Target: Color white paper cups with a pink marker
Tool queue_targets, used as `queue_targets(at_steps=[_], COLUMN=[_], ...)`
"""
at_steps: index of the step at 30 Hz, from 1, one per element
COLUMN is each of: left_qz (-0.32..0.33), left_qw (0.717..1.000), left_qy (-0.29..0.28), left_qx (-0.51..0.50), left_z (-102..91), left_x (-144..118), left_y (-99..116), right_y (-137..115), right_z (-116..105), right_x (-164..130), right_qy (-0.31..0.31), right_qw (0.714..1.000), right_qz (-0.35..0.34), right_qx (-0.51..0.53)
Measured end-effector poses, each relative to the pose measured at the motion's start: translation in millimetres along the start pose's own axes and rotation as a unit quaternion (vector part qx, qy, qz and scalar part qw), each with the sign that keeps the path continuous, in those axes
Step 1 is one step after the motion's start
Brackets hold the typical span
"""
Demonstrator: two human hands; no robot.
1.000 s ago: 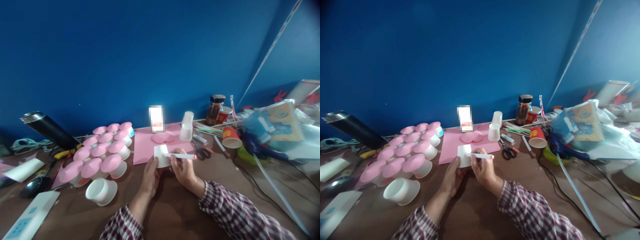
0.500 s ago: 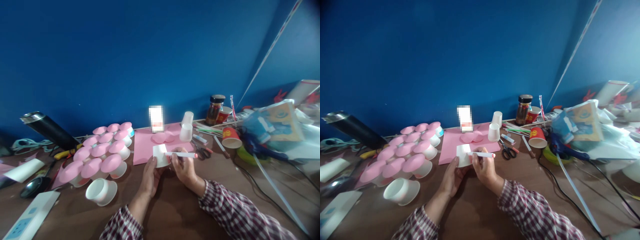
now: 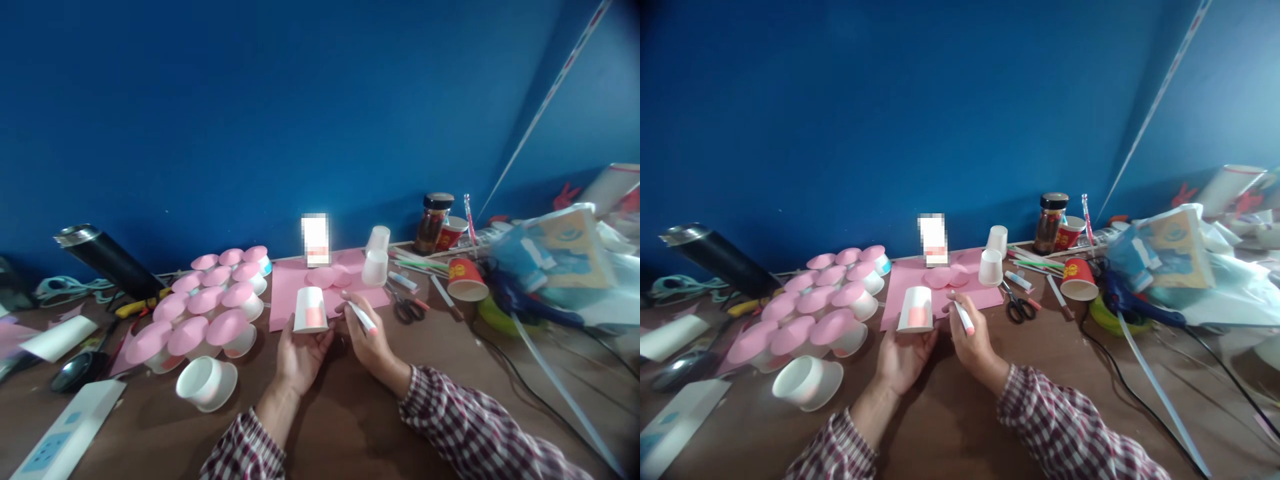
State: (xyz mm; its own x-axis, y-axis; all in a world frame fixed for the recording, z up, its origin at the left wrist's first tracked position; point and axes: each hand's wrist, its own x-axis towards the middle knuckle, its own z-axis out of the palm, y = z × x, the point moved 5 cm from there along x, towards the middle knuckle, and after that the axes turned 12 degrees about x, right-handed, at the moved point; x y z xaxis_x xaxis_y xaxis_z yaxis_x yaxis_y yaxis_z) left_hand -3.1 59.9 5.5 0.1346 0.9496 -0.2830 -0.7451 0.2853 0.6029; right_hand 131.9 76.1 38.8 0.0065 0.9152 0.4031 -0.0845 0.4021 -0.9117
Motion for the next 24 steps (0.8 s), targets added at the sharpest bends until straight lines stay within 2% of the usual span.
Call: queue_targets(at_steps=[4,7,11,13,19,24], left_qz=[-0.033,-0.045,-0.051,-0.067,-0.105,-0.050], left_qw=[0.999,0.998,0.995,0.994,0.990,0.994], left_qy=[-0.025,-0.039,-0.088,-0.090,-0.098,-0.094], left_qx=[-0.006,-0.021,-0.012,-0.010,-0.010,0.006], left_z=[-3.8,-3.7,8.1,12.1,11.3,12.7], left_x=[-1,-2,-4,-4,-2,-4], left_y=[-3,-5,-7,-8,-15,-13], right_y=[4,-2,-3,-1,-1,-1], right_z=[4,6,10,11,11,6], right_x=[-3,-5,-6,-6,-5,-4], right_qy=[-0.035,-0.080,-0.149,-0.163,-0.165,-0.122], right_qw=[0.999,0.996,0.988,0.985,0.982,0.989], right_qz=[0.010,-0.031,-0.043,-0.056,-0.087,-0.082], right_qx=[-0.006,-0.007,0.002,-0.014,-0.017,-0.022])
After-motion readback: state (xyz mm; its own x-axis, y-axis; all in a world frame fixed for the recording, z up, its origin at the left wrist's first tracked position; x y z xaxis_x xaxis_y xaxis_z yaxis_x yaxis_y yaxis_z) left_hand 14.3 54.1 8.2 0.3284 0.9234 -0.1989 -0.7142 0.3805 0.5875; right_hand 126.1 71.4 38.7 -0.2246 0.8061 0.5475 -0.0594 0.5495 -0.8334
